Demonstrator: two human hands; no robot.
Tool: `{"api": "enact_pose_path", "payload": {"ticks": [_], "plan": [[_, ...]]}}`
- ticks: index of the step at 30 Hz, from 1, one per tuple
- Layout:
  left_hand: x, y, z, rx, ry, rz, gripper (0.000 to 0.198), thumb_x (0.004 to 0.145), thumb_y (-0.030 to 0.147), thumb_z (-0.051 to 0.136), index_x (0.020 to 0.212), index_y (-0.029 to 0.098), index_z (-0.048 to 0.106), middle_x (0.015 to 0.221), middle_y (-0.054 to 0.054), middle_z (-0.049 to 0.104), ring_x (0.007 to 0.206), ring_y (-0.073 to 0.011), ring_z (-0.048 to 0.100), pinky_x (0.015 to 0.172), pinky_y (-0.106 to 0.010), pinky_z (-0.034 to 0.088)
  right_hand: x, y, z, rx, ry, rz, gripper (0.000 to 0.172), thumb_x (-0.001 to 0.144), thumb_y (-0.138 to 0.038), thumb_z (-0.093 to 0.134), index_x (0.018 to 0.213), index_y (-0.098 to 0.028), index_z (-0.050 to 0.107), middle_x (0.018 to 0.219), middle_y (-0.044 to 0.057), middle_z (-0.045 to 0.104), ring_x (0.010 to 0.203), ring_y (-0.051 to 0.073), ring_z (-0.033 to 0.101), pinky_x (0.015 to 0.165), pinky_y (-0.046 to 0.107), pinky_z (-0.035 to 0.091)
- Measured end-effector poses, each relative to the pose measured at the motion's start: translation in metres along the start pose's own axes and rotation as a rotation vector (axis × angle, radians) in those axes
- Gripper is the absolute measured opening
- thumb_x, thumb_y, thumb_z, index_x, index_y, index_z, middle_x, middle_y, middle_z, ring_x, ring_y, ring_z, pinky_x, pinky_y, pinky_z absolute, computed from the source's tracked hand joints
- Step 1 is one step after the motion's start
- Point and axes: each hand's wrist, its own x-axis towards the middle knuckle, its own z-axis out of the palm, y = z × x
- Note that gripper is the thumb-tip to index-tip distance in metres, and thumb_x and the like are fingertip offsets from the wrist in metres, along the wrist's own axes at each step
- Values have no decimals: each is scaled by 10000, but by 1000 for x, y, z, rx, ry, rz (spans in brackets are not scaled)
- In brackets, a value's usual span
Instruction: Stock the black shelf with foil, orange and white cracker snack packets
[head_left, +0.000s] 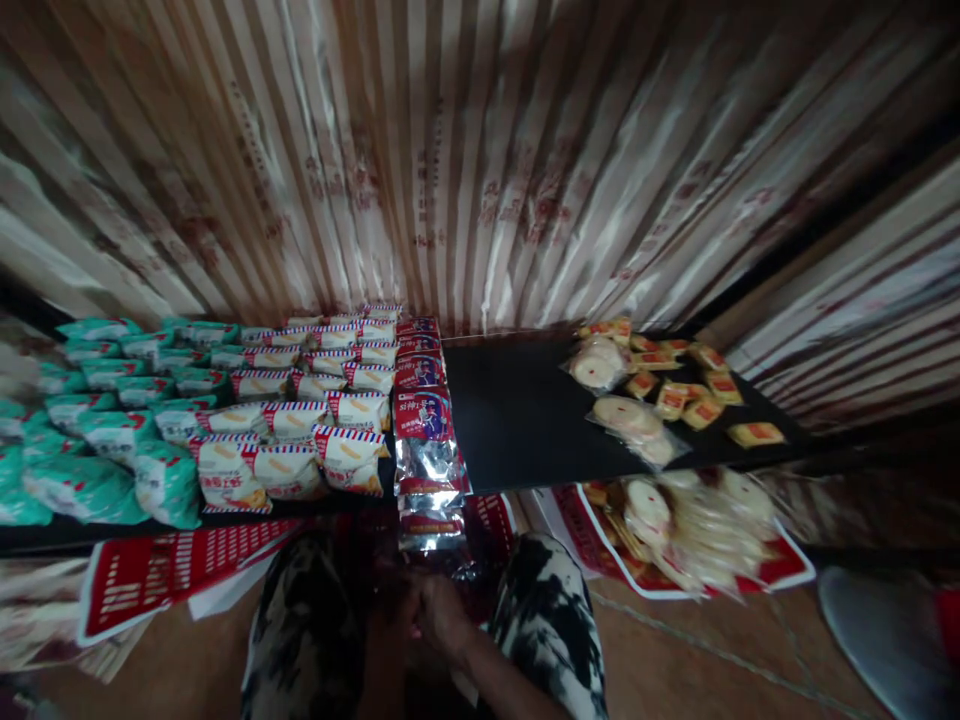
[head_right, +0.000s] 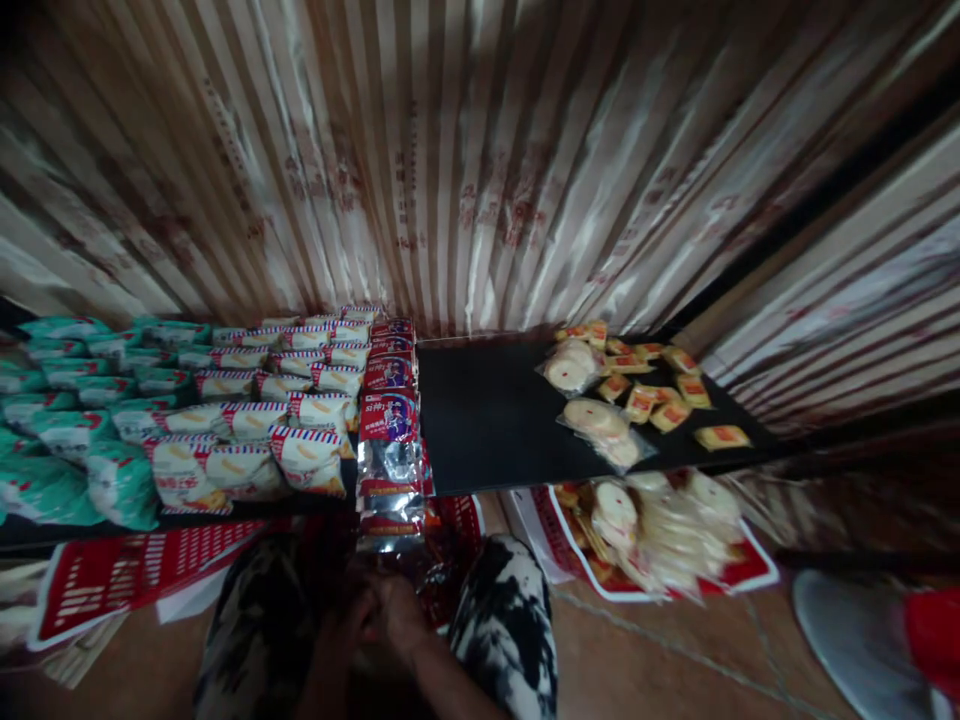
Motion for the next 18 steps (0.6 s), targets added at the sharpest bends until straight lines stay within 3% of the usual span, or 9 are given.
{"api": "enact_pose_path", "payload": {"ticks": [6,10,13,18], "plan": [[-40,-4,-22,36,36,329,342,650,430,596,864,172,661,906,-104,684,827,-244,646,719,-342,545,-41,-26,-16,-52,-13,-103,350,778,-189,424,999,-221,694,997,48,705,924,208,641,797,279,461],[-47,13,-43,134,13,540,319,693,376,580,943,191,650,1032,-114,652,961,-250,621,812,-390,527,-61,-40,-25,-81,42,-96,300,833,-322,444,911,-159,684,829,46,697,768,200,620,685,266,447],[-52,39,-46,107,42,518,377,683,406,601,981,176,613,1003,-109,654,879,-240,640,757,-399,544,-69,-53,-36,49,86,-128,378,837,-465,462,830,-143,659,745,18,654,678,163,559,641,256,422],[-65,71,-30,-14,-251,347,339,684,431,618,919,187,606,893,-64,702,838,-226,658,774,-361,534,-71,-72,-55,377,216,-72,460,740,-600,566,762,-147,637,684,2,613,614,130,517,610,251,413]]}}
